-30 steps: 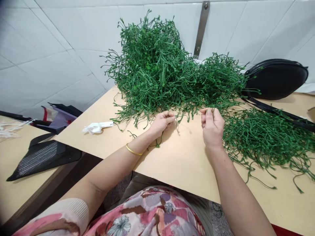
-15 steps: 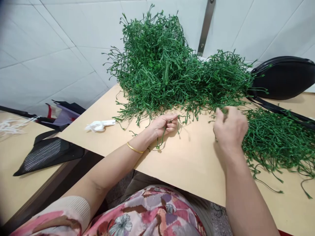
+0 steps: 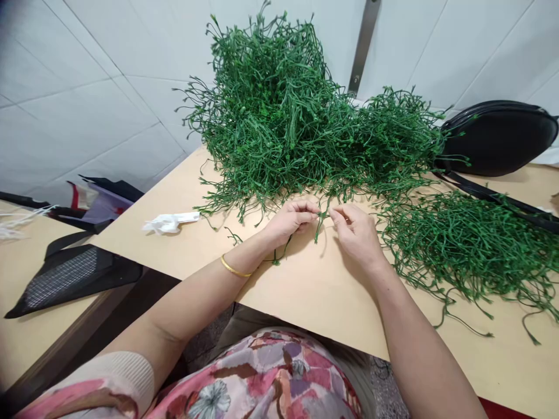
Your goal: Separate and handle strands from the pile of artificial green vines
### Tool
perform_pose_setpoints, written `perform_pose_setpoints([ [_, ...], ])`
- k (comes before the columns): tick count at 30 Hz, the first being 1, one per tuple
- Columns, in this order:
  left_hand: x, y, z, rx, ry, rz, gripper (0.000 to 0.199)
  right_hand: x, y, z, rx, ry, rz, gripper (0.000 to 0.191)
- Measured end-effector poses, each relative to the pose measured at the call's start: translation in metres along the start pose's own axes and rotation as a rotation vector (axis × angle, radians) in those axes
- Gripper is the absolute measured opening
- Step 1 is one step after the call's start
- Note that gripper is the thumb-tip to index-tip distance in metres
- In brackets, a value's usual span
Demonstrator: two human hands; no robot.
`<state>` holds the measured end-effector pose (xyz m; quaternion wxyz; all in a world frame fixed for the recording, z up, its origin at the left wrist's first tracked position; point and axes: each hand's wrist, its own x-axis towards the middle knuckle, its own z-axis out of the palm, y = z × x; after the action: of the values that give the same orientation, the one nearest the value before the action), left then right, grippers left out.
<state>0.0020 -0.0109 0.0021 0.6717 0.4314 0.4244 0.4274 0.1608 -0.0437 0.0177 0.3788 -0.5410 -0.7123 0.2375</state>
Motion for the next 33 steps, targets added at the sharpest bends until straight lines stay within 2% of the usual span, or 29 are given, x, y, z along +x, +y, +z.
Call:
perform_pose_setpoints([
  [3,0.0000,-0.0012,0.0007,0.047,0.009,0.072,0.006,-0.0005,0.0037,0.0057,0.110,-0.120,0.052,0.020],
  [5,0.0002,-0.0024,0.0013,0.092,0.013,0.117,0.005,-0.0002,0.0070,0.0082,0.128,-0.148,0.070,0.019],
  [7,0.0005,-0.0037,0.0018,0.139,0.027,0.147,0.005,0.0007,0.0092,0.0092,0.069,-0.093,0.037,0.019],
  [11,0.0005,-0.0052,0.0024,0.194,0.041,0.177,0.008,0.0035,0.0093,0.0069,-0.108,0.099,-0.126,0.021],
  [14,-0.0003,-0.0047,0.0026,0.225,-0.001,0.195,0.007,0.0046,0.0084,0.0055,-0.105,0.094,-0.164,0.027],
  [17,-0.0008,-0.0035,0.0027,0.257,-0.042,0.245,0.005,0.0042,0.0093,0.0069,-0.032,0.021,-0.048,0.029],
  [20,-0.0004,-0.0028,0.0023,0.293,-0.029,0.327,0.006,0.0037,0.0107,0.0089,0.068,-0.011,0.073,0.028],
  [23,0.0010,-0.0037,0.0017,0.323,-0.034,0.362,0.006,0.0043,0.0092,0.0089,0.248,-0.083,0.198,0.029],
  [26,0.0032,-0.0057,0.0015,0.321,-0.050,0.371,0.005,0.0055,0.0061,0.0070,0.428,-0.158,0.282,0.030],
  [33,0.0014,-0.0042,0.0023,0.271,-0.038,0.298,0.013,0.0082,0.0081,0.0075,0.722,-0.158,0.442,0.028],
])
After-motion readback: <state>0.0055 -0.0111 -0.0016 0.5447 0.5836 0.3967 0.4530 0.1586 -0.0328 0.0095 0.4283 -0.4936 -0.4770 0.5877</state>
